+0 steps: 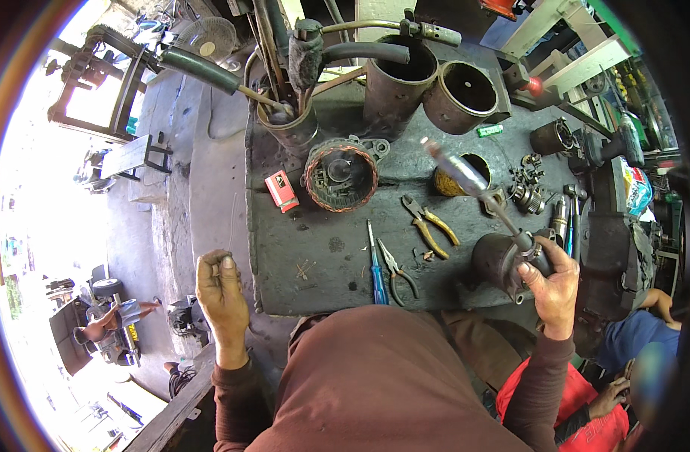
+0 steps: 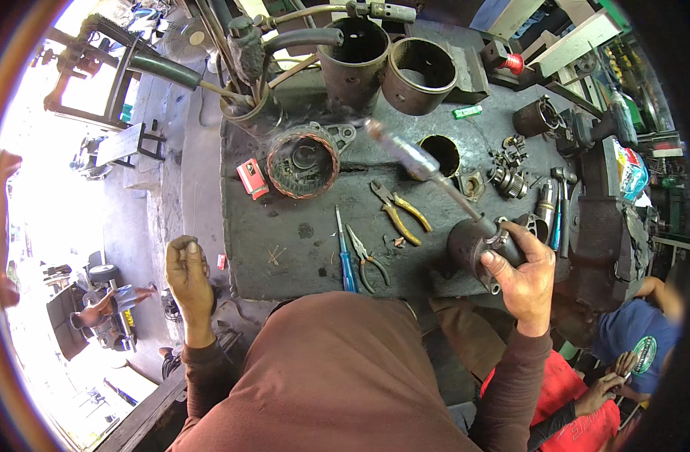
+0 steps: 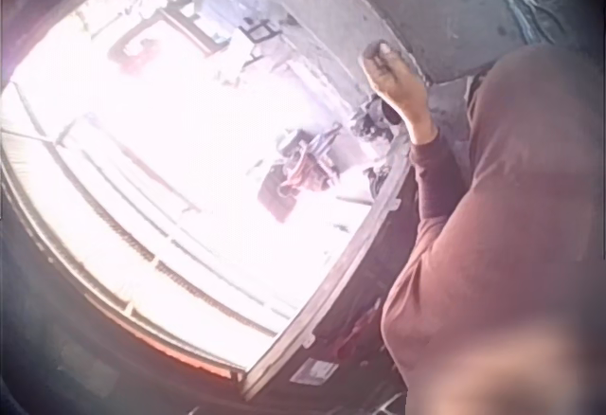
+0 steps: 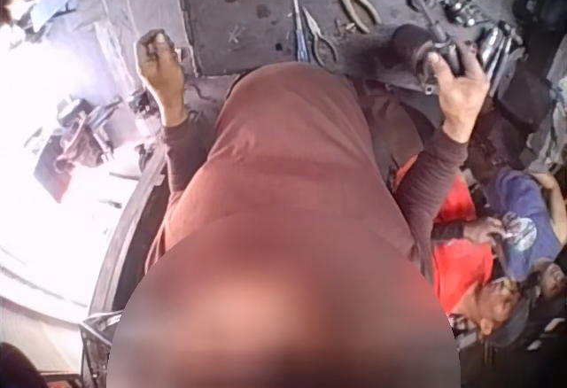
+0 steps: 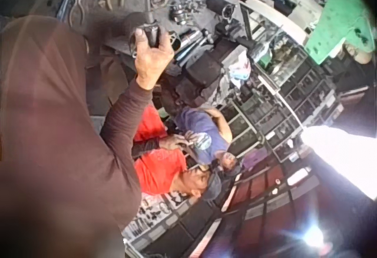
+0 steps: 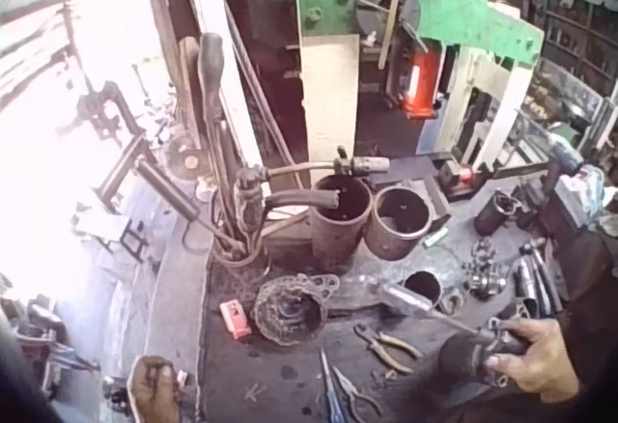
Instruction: The person uses a screwdriver and a thin metal wire to manipulate and adjust internal components of a cylindrical mechanical part on a workbench. They repeatedly insert the wire and turn the screwdriver while holding the part steady.
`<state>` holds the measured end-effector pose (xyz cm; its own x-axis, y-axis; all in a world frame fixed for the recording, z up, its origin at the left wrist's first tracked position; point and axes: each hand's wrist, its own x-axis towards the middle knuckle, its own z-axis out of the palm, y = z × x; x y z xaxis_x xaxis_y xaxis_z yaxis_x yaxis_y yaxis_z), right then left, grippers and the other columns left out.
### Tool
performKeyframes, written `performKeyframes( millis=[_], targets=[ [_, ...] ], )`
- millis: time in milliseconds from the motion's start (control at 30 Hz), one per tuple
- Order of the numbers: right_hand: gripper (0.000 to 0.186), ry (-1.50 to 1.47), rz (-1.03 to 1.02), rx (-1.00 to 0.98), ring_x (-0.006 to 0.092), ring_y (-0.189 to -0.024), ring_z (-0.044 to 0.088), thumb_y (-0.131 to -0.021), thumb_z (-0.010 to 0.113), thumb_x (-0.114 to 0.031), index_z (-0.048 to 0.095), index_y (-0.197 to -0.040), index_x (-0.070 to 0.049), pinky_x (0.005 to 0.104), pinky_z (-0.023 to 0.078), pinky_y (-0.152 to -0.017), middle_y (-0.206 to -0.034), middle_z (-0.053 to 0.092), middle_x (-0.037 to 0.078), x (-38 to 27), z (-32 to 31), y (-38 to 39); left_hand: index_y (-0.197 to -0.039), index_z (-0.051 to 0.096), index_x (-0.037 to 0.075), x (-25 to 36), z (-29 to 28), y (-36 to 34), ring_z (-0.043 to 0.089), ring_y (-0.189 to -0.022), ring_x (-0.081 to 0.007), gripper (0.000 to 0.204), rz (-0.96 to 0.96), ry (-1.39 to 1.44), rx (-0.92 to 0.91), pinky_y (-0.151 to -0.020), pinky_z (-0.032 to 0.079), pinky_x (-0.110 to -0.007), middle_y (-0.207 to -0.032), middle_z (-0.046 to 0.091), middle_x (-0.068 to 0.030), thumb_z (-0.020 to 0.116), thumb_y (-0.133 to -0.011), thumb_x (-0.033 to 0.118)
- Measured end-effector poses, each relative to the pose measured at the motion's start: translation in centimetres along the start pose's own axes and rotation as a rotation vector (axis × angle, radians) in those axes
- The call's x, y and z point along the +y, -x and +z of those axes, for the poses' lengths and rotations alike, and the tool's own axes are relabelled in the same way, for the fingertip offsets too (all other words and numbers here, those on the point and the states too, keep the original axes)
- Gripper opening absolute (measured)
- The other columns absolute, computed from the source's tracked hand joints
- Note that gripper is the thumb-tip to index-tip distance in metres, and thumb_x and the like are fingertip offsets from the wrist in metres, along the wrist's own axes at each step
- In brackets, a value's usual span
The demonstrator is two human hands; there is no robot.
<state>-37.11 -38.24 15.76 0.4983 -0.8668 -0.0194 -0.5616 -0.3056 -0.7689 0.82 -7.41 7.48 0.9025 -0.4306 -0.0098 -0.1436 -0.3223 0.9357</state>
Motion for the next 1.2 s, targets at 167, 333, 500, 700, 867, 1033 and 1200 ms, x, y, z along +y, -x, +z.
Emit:
performKeyframes(
  millis=[167, 333, 500, 700, 867, 1033, 1200],
  targets=[
    [0.04, -0.565, 0.151, 0.167, 0.0038, -0.069, 0.053, -0.097, 0.082, -0.015, 0.067, -0.128, 0.005, 0.0212, 0.044, -0.061, -0.091, 0.067, 0.0, 0.5, 2.1, 1.5, -0.11, 0.064, 0.002, 0.2, 0.8, -0.9, 0.044, -0.072, -0.0036, 0.01, 0.039, -0.026, 0.079, -0.062, 0.037, -0.022, -0.084, 0.052, 0.0064, 0.061, -0.111, 0.011],
    [0.014, -0.738, 0.252, 0.237, 0.0056, -0.056, 0.05, -0.106, 0.069, -0.013, 0.067, -0.111, 0.0, 0.0213, 0.037, -0.046, -0.078, 0.061, 0.0, -3.2, 4.9, -0.8, -0.107, 0.065, 0.001, 1.4, 2.2, -1.3, 0.043, -0.076, -0.0036, 0.009, 0.211, -0.028, 0.037, -0.066, 0.037, -0.023, -0.085, 0.054, 0.0056, 0.059, -0.109, 0.007],
    [0.02, -0.942, 0.278, 0.183, 0.0082, -0.052, 0.048, -0.11, 0.065, -0.022, 0.064, -0.102, -0.004, 0.0229, 0.036, -0.044, -0.075, 0.058, 0.001, -5.6, 6.9, -3.9, -0.103, 0.064, 0.001, 0.6, 1.9, -0.3, 0.043, -0.075, -0.0037, 0.011, 0.175, 0.097, -0.014, -0.066, 0.037, -0.023, -0.085, 0.055, 0.0056, 0.06, -0.109, 0.009],
    [0.023, -1.084, 0.346, 0.126, 0.0095, -0.054, 0.051, -0.11, 0.065, -0.028, 0.064, -0.103, -0.006, 0.0259, 0.039, -0.046, -0.078, 0.06, 0.002, -6.0, 9.4, -6.0, -0.098, 0.063, 0.001, -1.5, 0.5, 0.9, 0.037, -0.069, -0.0036, 0.013, 0.107, 0.089, 0.037, -0.06, 0.032, -0.025, -0.076, 0.049, 0.008, 0.061, -0.107, 0.009],
    [0.022, -1.034, 0.347, 0.075, 0.0145, -0.058, 0.058, -0.111, 0.063, -0.028, 0.064, -0.11, -0.007, 0.0295, 0.042, -0.049, -0.084, 0.066, 0.006, -6.1, 10.2, -8.3, -0.099, 0.063, 0.0, -2.0, -0.3, 1.0, 0.04, -0.071, -0.0047, 0.01, 0.07, 0.096, 0.001, -0.062, 0.035, -0.025, -0.078, 0.051, 0.0056, 0.063, -0.106, 0.007],
    [0.032, -0.972, 0.39, 0.011, 0.0179, -0.068, 0.067, -0.11, 0.065, -0.031, 0.063, -0.127, -0.004, 0.0326, 0.05, -0.053, -0.092, 0.071, 0.008, -6.0, 9.5, -8.7, -0.098, 0.063, 0.0, -1.8, 0.4, 0.5, 0.04, -0.071, -0.0041, 0.009, 0.093, 0.128, -0.044, -0.062, 0.034, -0.025, -0.079, 0.051, 0.0058, 0.063, -0.105, 0.005],
    [0.058, -0.348, -0.058, 0.442, 0.0203, -0.097, 0.065, -0.103, 0.073, -0.02, 0.049, -0.15, 0.004, 0.0307, 0.054, -0.087, -0.119, 0.063, 0.009, -8.2, 8.9, -8.1, -0.098, 0.063, 0.001, -2.1, 1.4, 0.1, 0.039, -0.072, -0.0036, 0.008, 0.103, 0.156, -0.053, -0.063, 0.033, -0.025, -0.08, 0.05, 0.0072, 0.063, -0.104, 0.006]
  ],
)
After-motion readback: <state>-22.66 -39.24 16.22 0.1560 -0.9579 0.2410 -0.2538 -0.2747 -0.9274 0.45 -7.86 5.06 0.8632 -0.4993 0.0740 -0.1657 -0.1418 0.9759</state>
